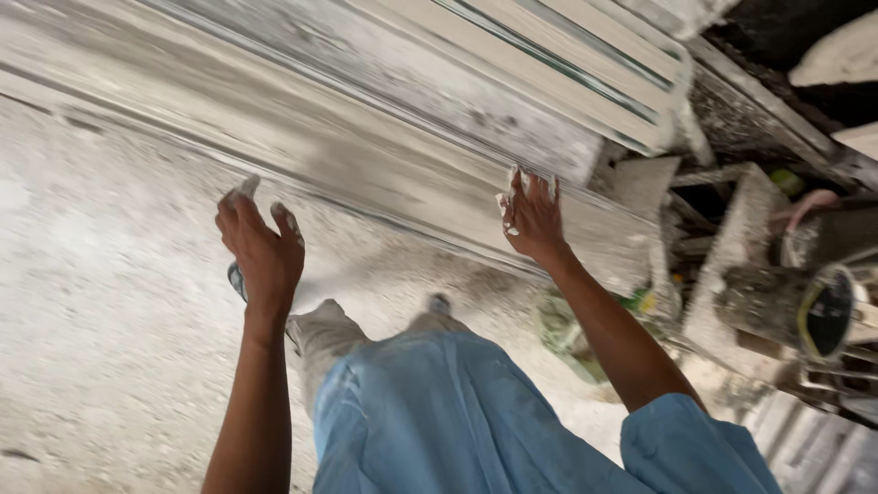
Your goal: The person pours a white liquid from a bucket into a long rectangular mold, then uses a trowel to spread and smooth the material along the mold's length. The person repeatedly scoops more liquid from the bucket and continues filling and leveling the mold.
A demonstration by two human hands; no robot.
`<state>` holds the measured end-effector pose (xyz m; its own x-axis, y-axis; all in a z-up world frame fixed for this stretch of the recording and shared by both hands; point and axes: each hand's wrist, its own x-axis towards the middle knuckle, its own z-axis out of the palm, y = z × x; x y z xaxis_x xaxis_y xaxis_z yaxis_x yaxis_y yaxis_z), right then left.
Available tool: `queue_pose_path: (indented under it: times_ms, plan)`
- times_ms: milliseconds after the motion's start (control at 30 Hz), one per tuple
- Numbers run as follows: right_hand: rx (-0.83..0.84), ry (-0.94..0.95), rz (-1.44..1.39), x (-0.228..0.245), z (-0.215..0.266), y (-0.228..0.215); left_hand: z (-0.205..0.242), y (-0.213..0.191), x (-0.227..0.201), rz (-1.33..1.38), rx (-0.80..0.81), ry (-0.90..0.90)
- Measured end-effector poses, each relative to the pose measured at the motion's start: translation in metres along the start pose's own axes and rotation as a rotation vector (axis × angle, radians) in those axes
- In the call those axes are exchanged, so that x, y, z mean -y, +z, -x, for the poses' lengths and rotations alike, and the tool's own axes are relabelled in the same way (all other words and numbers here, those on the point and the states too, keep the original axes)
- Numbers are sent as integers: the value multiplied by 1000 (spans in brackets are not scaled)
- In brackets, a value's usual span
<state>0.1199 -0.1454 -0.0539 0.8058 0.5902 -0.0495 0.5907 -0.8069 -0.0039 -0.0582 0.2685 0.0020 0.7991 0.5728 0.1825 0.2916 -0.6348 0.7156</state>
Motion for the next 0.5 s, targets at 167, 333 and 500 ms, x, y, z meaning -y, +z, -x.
queue_pose_path:
  times_ms: [167, 333, 500]
  plan:
    - [150, -37, 124, -123, 75, -4, 65, 59, -109, -3, 86, 43]
    - [323, 54, 38, -211, 143, 5, 106, 82, -155, -46, 91, -4]
    - [303, -30, -32, -250, 180, 1, 130, 83, -169, -67, 125, -79]
